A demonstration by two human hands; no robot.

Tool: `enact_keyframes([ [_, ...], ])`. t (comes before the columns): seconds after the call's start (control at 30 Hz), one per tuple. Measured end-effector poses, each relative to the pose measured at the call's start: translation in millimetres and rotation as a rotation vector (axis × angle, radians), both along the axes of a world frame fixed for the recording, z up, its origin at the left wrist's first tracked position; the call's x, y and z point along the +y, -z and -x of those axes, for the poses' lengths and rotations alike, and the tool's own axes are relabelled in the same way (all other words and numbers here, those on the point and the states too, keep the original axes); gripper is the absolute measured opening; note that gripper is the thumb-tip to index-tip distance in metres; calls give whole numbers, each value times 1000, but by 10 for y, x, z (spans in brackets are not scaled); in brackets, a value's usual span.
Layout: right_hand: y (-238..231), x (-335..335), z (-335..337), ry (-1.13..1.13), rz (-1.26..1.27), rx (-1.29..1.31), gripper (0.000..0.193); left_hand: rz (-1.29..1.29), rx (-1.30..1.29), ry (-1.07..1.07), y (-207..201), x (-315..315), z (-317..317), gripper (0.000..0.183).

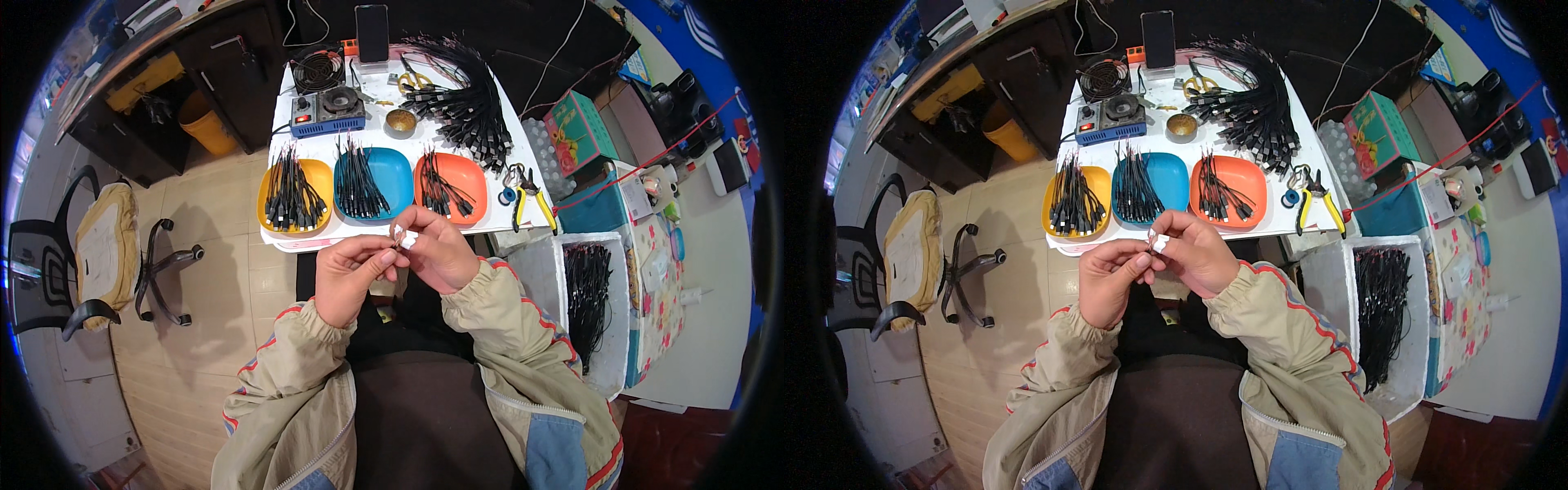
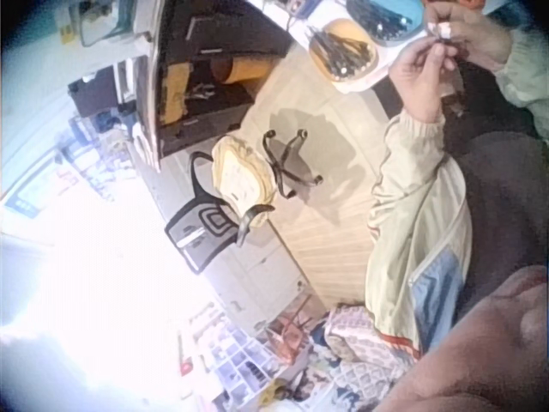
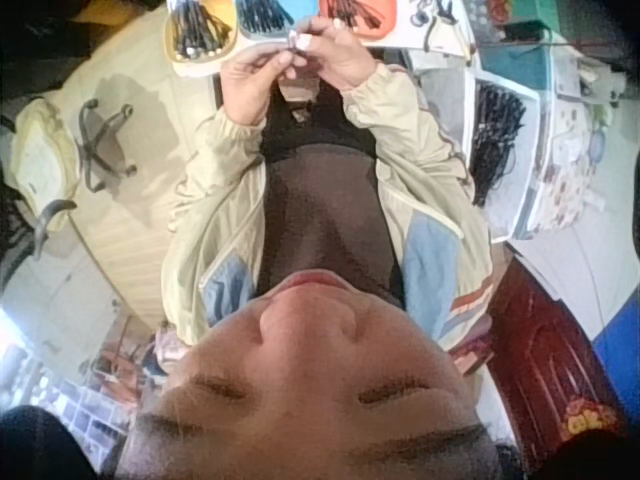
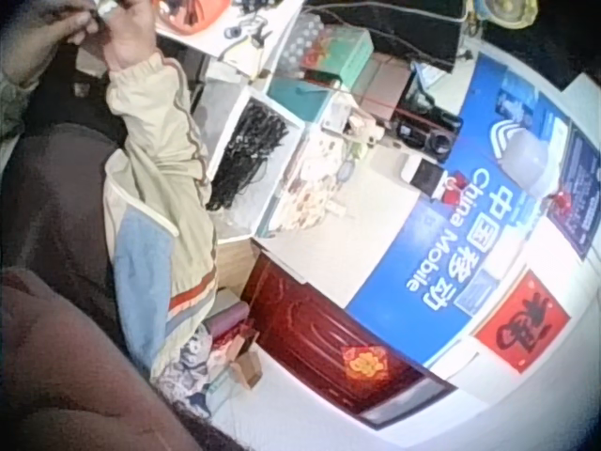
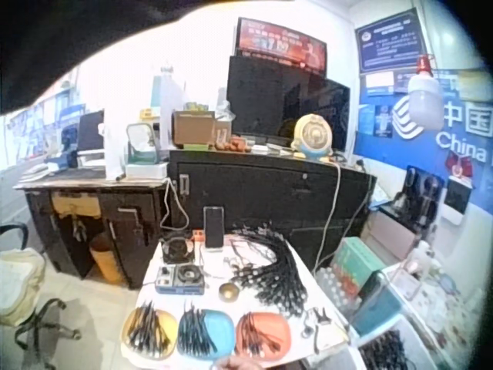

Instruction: The person repeatedly picks black cables from colored trays, inserts a small white connector into the cable end, and places the assembled cable into a white bin. The process is repeated multiple times with consistent hand movements.

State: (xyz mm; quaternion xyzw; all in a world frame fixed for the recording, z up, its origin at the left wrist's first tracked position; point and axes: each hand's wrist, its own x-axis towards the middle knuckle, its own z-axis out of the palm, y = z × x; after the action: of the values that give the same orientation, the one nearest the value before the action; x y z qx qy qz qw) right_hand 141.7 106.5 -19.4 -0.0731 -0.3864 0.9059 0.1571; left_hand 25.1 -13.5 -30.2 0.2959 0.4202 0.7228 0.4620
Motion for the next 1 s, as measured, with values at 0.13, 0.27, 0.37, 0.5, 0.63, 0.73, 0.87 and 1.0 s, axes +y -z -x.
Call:
enact_keyframes([
  [0.13,7,65,-34,24,-149,-133,9,84,116,37,26,-6,17,17],
  [0.27,176,89,16,-175,322,-112,26,75,293,-9,91,9,-44,17],
  [0.37,337,114,29,-153,387,-99,25,62,200,-18,142,76,-68,17],
  [0.5,488,523,11,270,-441,-261,23,115,116,-92,162,151,-5,16],
  [0.63,645,1188,25,680,-1252,-831,20,123,-8,-67,180,197,22,17],
  [0.73,827,1387,102,631,-1393,-907,16,115,-48,-53,202,201,4,17],
  [0.87,979,1425,129,665,-1291,-934,14,104,-50,-51,207,167,-5,17],
  [1.0,1011,1462,137,658,-1241,-893,14,103,-74,-37,184,136,-23,17],
])
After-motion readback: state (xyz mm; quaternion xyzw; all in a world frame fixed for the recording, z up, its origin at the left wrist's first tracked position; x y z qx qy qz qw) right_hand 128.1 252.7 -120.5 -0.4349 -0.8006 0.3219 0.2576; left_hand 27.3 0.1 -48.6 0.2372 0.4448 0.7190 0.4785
